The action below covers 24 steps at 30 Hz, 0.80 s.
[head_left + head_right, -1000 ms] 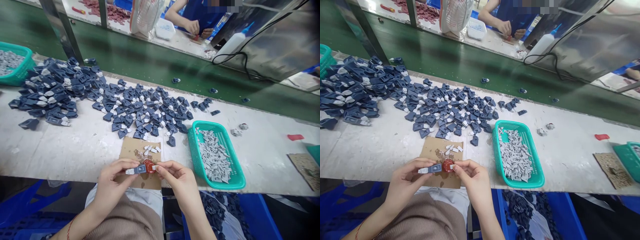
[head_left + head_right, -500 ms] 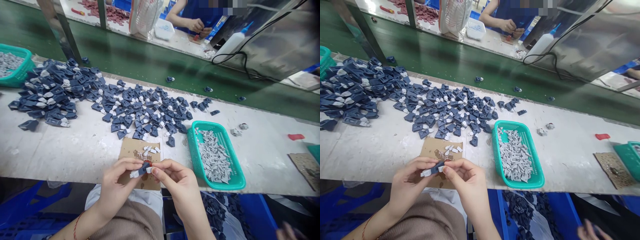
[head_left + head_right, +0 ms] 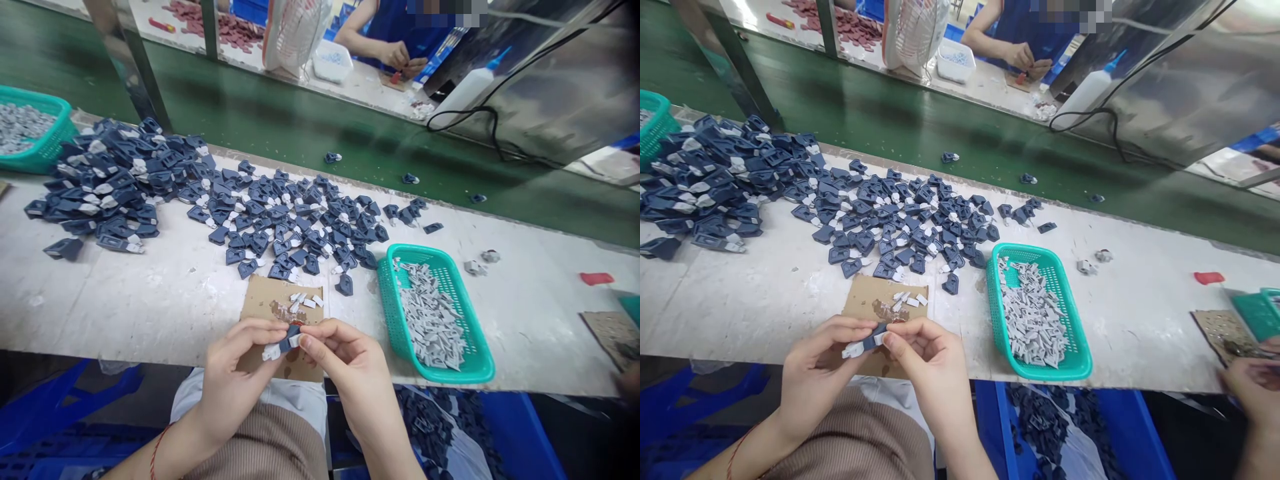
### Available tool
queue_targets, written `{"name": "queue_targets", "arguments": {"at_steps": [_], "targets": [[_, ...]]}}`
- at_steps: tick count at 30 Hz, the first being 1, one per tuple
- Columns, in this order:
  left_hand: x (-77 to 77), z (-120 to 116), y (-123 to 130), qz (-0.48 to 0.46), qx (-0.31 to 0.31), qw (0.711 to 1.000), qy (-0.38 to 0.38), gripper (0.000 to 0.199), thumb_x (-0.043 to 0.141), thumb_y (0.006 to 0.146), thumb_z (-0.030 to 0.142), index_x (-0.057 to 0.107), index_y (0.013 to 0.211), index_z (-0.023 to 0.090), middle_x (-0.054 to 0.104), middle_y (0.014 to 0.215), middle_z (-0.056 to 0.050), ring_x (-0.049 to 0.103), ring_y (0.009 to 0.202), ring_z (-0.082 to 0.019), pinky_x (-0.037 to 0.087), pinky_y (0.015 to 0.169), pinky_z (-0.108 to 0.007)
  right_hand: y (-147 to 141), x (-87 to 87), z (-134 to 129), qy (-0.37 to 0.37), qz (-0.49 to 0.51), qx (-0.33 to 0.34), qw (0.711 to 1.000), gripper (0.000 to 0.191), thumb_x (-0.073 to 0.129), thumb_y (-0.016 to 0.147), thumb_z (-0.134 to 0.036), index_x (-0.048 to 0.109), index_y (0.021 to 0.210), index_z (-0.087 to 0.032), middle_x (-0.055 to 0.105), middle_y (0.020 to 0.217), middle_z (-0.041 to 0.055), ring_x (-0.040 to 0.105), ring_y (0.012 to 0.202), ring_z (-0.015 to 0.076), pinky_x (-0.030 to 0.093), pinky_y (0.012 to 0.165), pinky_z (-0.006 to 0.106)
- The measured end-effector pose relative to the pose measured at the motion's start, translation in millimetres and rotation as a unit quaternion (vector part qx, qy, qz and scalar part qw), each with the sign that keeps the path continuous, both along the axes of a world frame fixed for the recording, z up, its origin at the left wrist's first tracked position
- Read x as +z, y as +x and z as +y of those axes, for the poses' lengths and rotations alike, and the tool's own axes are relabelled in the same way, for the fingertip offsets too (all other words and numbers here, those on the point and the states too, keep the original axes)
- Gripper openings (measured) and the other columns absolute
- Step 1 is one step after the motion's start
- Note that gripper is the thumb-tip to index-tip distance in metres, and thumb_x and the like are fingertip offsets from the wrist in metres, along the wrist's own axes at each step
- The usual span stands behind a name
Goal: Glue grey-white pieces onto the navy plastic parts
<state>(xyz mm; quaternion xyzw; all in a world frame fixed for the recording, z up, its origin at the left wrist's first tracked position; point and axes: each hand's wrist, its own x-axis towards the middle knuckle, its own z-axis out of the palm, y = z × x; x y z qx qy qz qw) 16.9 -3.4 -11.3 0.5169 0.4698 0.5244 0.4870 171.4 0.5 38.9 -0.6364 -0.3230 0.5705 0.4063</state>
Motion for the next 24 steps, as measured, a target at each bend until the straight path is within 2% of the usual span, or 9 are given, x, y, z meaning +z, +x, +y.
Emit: {"name": "queue_targets", "arguments": {"at_steps": [5,11,16,20,24], "targets": [[-0.5,-0.1,-0.3,0.016,0.011,1.0,0.015,0.02,0.074,0.079,0.008,0.076,0.09,0.025,0.078,0.098,-0.004,0.075,0.093,-0.022,0.06,0.085,-0.033,-0.8,-4.1,0.8,0.0,0.025,-0.005,1.0,0.019,0.086,0.069,-0.036,0.075,0.074,-0.021,0.07,0.064,-0.0011,0.063,0.061,0.014,0.054,0.063,0.025],[-0.5,1.2,-3.4,0.032,-0.003,0.999,0.043,0.027,0.074,0.078,0.004,0.078,0.092,0.027,0.079,0.098,-0.004,0.076,0.091,-0.022,0.061,0.084,-0.032,1.7,-6.8,3.9,-0.017,0.074,0.003,0.997,0.022,0.09,0.065,-0.033,0.072,0.068,-0.02,0.068,0.061,-0.0023,0.059,0.056,0.0115,0.05,0.054,0.021],[-1.0,2.5,-4.7,0.032,0.0,0.998,0.062,0.023,0.075,0.078,0.005,0.078,0.09,0.025,0.08,0.096,-0.005,0.076,0.091,-0.022,0.063,0.084,-0.033,0.9,-4.5,5.3,0.003,0.11,0.008,0.994,0.022,0.089,0.068,-0.03,0.07,0.076,-0.021,0.061,0.059,-0.0061,0.055,0.055,0.0088,0.047,0.052,0.017],[-0.8,5.0,-2.6,-0.002,0.008,0.996,0.086,0.024,0.077,0.076,0.004,0.079,0.09,0.023,0.08,0.093,-0.004,0.077,0.087,-0.021,0.064,0.079,-0.029,-0.7,-5.7,2.2,-0.003,0.117,0.039,0.992,0.025,0.084,0.075,-0.036,0.072,0.09,-0.02,0.06,0.064,-0.0051,0.056,0.059,0.009,0.049,0.056,0.018],[6.1,9.7,1.0,-0.043,0.003,0.995,0.095,0.027,0.079,0.074,0.004,0.078,0.092,0.024,0.08,0.089,-0.002,0.076,0.087,-0.017,0.063,0.08,-0.024,-6.0,-10.1,-2.3,0.027,0.155,0.075,0.985,0.029,0.073,0.084,-0.048,0.069,0.09,-0.019,0.066,0.072,-0.0015,0.059,0.054,0.0094,0.051,0.055,0.022]]}}
